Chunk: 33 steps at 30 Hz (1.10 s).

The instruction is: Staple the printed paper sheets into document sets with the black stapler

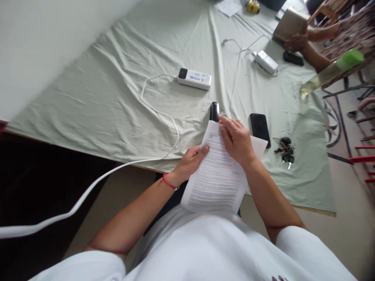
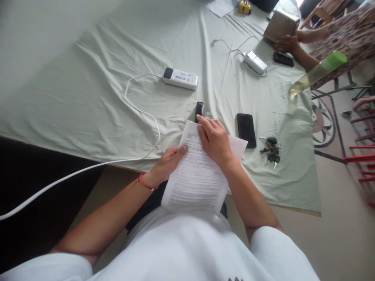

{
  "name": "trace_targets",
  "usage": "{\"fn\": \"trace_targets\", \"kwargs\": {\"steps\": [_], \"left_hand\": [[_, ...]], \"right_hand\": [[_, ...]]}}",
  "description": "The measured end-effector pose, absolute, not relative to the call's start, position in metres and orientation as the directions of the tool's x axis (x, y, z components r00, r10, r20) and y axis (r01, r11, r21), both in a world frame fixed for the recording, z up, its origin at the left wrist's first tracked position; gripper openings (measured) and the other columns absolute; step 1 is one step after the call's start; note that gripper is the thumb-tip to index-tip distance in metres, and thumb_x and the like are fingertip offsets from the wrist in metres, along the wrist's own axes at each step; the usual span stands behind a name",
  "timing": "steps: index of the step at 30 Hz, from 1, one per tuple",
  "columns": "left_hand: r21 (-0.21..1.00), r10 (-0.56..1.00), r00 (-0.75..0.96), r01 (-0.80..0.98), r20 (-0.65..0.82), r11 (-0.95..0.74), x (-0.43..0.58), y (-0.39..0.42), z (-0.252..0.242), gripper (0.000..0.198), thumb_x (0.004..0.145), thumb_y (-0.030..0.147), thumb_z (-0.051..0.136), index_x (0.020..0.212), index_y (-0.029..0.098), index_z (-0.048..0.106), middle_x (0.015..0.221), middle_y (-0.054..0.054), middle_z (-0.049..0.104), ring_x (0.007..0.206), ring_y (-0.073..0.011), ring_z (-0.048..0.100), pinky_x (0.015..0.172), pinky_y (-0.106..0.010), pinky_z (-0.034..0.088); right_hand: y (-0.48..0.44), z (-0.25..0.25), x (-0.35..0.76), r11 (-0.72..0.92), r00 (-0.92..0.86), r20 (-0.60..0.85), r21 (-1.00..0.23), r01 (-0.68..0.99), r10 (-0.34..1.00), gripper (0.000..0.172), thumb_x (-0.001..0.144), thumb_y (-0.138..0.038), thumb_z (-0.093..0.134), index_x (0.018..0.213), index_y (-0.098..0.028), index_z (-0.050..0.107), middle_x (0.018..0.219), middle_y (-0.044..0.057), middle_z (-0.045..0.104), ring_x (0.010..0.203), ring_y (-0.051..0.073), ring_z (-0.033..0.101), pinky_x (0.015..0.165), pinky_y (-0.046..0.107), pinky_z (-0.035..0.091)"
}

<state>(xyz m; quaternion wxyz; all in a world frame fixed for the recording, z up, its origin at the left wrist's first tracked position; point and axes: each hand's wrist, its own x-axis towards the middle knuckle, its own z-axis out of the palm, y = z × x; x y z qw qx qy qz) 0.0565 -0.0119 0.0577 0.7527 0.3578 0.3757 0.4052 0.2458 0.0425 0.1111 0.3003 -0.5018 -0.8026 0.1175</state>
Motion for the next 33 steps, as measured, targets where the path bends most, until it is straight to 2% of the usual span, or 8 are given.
{"fn": "trace_targets", "kwargs": {"steps": [4, 7, 12, 16, 19, 22, 26, 33], "left_hand": [[0.854, 0.892, 0.35, -0.329, -0.285, 0.402, 0.058, -0.012, 0.055, 0.064, 0.084, 0.074, 0.08, 0.101, 0.013, 0.08, 0.097, -0.011, 0.081, 0.09, -0.0263, 0.076, 0.084, -0.037, 0.059], [0.85, 0.886, 0.359, -0.325, -0.295, 0.415, 0.059, -0.009, 0.054, 0.067, 0.083, 0.077, 0.08, 0.1, 0.012, 0.079, 0.095, -0.011, 0.082, 0.089, -0.0274, 0.076, 0.084, -0.038, 0.059], [0.82, 0.842, 0.379, -0.278, -0.384, 0.5, 0.063, -0.002, 0.052, 0.065, 0.081, 0.077, 0.081, 0.095, 0.013, 0.078, 0.086, -0.011, 0.08, 0.084, -0.0277, 0.076, 0.077, -0.037, 0.057], [0.761, 0.804, 0.355, -0.291, -0.478, 0.58, 0.063, 0.004, 0.052, 0.049, 0.088, 0.062, 0.082, 0.094, 0.013, 0.078, 0.087, -0.01, 0.08, 0.082, -0.0248, 0.074, 0.081, -0.038, 0.058], [0.725, 0.784, 0.303, -0.303, -0.542, 0.618, 0.062, 0.006, 0.053, 0.025, 0.095, 0.038, 0.075, 0.09, 0.014, 0.077, 0.084, -0.008, 0.078, 0.078, -0.0212, 0.073, 0.078, -0.034, 0.057], [0.704, 0.756, 0.268, -0.277, -0.596, 0.654, 0.063, 0.009, 0.055, 0.019, 0.096, 0.023, 0.066, 0.081, 0.014, 0.074, 0.077, -0.007, 0.075, 0.07, -0.0183, 0.069, 0.071, -0.032, 0.056], [0.715, 0.765, 0.267, -0.273, -0.586, 0.643, 0.067, 0.016, 0.059, 0.017, 0.093, 0.018, 0.065, 0.078, 0.015, 0.073, 0.075, -0.007, 0.073, 0.067, -0.0181, 0.068, 0.068, -0.032, 0.056], [0.698, 0.743, 0.242, -0.255, -0.624, 0.669, 0.075, 0.031, 0.058, 0.023, 0.086, 0.017, 0.075, 0.066, 0.016, 0.064, 0.065, -0.003, 0.064, 0.056, -0.0161, 0.061, 0.058, -0.031, 0.047]], "right_hand": [[0.042, 0.109, 0.245, 0.478, -0.356, 0.325, -0.491, 0.728, 0.876, 0.039, 0.111, -0.034, 0.043, 0.125, -0.02, 0.077, 0.117, 0.012, 0.081, 0.109, 0.026, 0.073, 0.104, 0.045, 0.056], [0.048, 0.106, 0.245, 0.404, -0.289, 0.287, -0.546, 0.734, 0.913, 0.04, 0.111, -0.038, 0.043, 0.118, -0.02, 0.078, 0.11, 0.01, 0.081, 0.103, 0.025, 0.072, 0.097, 0.041, 0.055], [0.073, 0.098, 0.246, 0.151, -0.196, -0.017, -0.573, 0.806, 0.98, 0.031, 0.105, -0.036, 0.055, 0.089, -0.021, 0.076, 0.083, 0.005, 0.075, 0.081, 0.021, 0.065, 0.079, 0.035, 0.048], [0.084, 0.094, 0.245, 0.072, -0.173, -0.153, -0.511, 0.857, 0.973, 0.029, 0.101, -0.032, 0.057, 0.08, -0.021, 0.073, 0.08, 0.005, 0.073, 0.076, 0.019, 0.062, 0.074, 0.034, 0.043], [0.087, 0.093, 0.242, 0.065, -0.165, -0.188, -0.448, 0.891, 0.968, 0.029, 0.101, -0.03, 0.055, 0.079, -0.022, 0.073, 0.083, 0.006, 0.075, 0.078, 0.021, 0.063, 0.073, 0.034, 0.041], [0.091, 0.091, 0.24, 0.065, -0.161, -0.21, -0.404, 0.913, 0.964, 0.029, 0.101, -0.029, 0.055, 0.084, -0.021, 0.076, 0.087, 0.008, 0.077, 0.081, 0.022, 0.066, 0.073, 0.034, 0.041], [0.098, 0.086, 0.243, 0.058, -0.149, -0.218, -0.375, 0.925, 0.964, 0.029, 0.102, -0.031, 0.055, 0.087, -0.021, 0.078, 0.092, 0.011, 0.079, 0.085, 0.025, 0.069, 0.075, 0.036, 0.044], [0.108, 0.082, 0.254, 0.062, -0.142, -0.168, -0.407, 0.911, 0.975, 0.026, 0.099, -0.029, 0.057, 0.091, -0.021, 0.081, 0.093, 0.01, 0.08, 0.088, 0.025, 0.07, 0.079, 0.036, 0.047]]}}
